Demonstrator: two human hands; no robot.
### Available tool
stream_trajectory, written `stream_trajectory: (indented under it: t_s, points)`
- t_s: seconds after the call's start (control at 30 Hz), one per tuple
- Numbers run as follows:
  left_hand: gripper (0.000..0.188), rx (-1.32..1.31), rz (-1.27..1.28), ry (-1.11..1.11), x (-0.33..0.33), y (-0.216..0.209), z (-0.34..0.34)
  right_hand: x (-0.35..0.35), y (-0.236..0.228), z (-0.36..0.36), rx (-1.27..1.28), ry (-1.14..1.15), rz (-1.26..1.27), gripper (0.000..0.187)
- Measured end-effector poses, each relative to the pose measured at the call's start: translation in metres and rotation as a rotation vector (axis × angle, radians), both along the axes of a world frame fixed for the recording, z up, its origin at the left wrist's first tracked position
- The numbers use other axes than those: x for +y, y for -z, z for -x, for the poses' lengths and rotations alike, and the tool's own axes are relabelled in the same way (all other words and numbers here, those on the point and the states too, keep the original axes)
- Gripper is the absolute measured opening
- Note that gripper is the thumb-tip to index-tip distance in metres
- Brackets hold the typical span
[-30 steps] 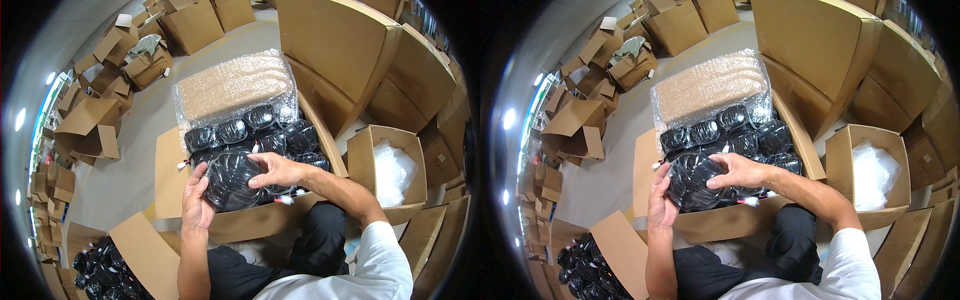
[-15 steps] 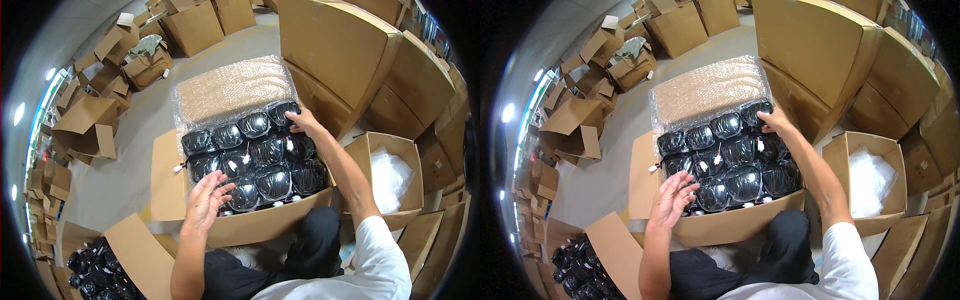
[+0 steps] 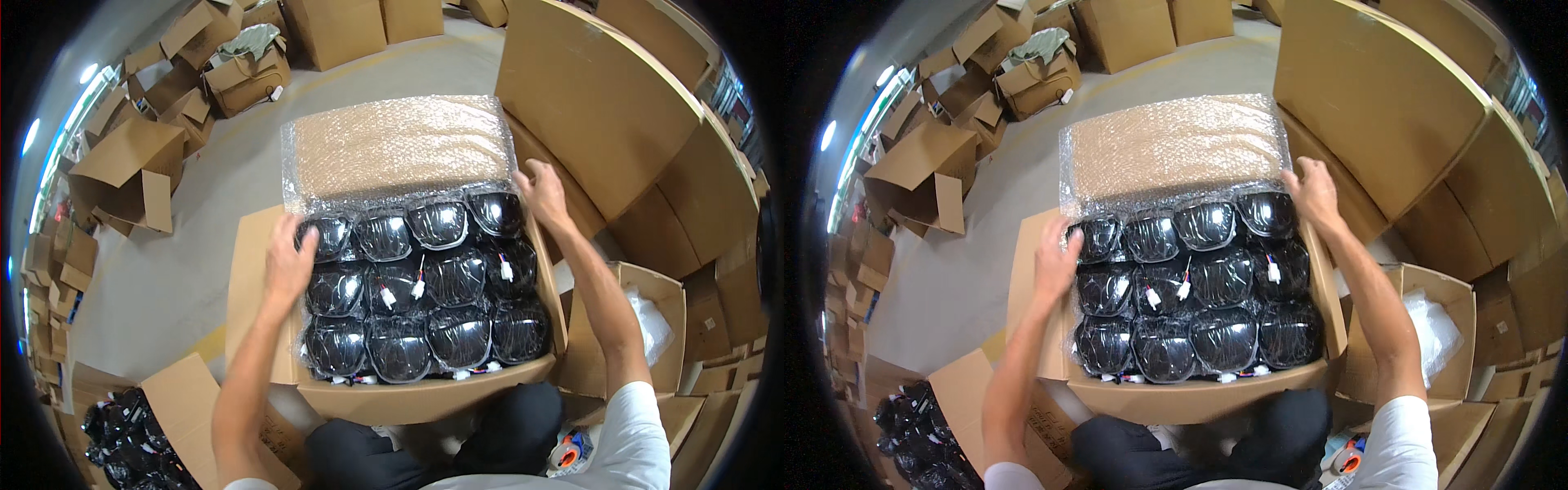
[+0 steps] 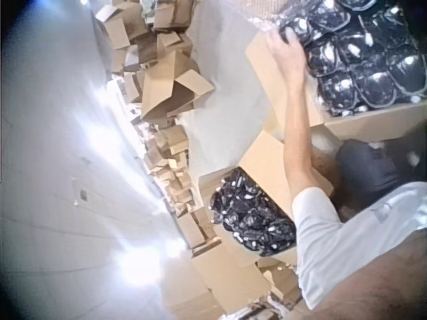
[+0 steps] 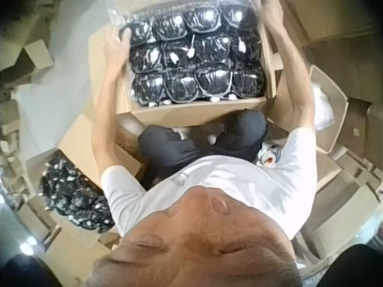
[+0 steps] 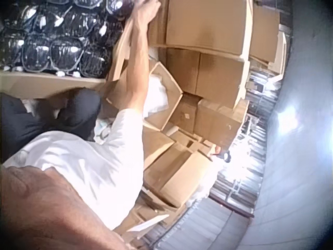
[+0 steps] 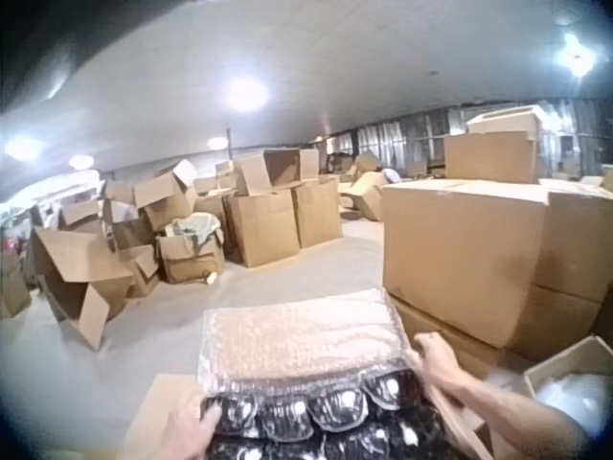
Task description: The person packs multiple electronic components into a cardboard box with bubble wrap, then labels the box with a marker.
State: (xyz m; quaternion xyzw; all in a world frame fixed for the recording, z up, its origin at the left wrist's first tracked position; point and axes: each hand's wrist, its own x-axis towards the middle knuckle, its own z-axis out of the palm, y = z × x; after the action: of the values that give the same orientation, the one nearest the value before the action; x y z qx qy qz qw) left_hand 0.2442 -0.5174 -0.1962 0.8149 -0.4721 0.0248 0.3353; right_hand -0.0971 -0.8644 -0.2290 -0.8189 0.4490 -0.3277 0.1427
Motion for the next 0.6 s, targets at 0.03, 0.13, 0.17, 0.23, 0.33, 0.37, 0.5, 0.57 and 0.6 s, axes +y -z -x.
stream_trajectory:
  t_s: [0.03, 0.13, 0.17, 0.23, 0.33, 0.37, 0.5, 0.57, 0.6]
  points:
    - [0.051, -0.004, 0.015, 0.007, -0.017, -0.003, -0.019, -0.023, 0.001, 0.001, 0.036, 0.027, 0.007, 0.057]
    - [0.062, -0.08, -0.008, -0.101, -0.07, 0.02, -0.095, -0.087, 0.005, -0.013, 0.08, 0.052, -0.08, 0.086]
    - [0.067, -0.075, 0.006, -0.159, -0.086, 0.032, -0.12, -0.098, 0.006, -0.026, 0.051, 0.053, -0.11, 0.09]
    - [0.078, 0.018, -0.021, -0.302, -0.119, 0.053, -0.164, -0.118, 0.002, -0.047, -0.031, 0.064, -0.246, 0.1]
    - [0.07, 0.29, 0.069, -0.482, -0.125, 0.063, -0.262, -0.124, -0.001, -0.102, -0.238, 0.012, -0.549, 0.087]
    - [0.065, 0.571, 0.094, -0.482, -0.135, 0.07, -0.275, -0.137, 0.0, -0.102, -0.347, -0.132, -0.614, 0.068]
    - [0.049, 0.708, 0.139, -0.282, -0.173, 0.068, -0.232, -0.156, 0.004, -0.075, -0.285, 0.016, -0.453, 0.045]
    - [0.031, 0.712, 0.328, -0.228, -0.156, 0.045, -0.218, -0.149, 0.0, -0.071, -0.322, 0.08, -0.3, 0.039]
    - [0.031, 0.708, 0.324, -0.233, -0.144, 0.035, -0.207, -0.143, -0.001, -0.064, -0.324, 0.077, -0.307, 0.039]
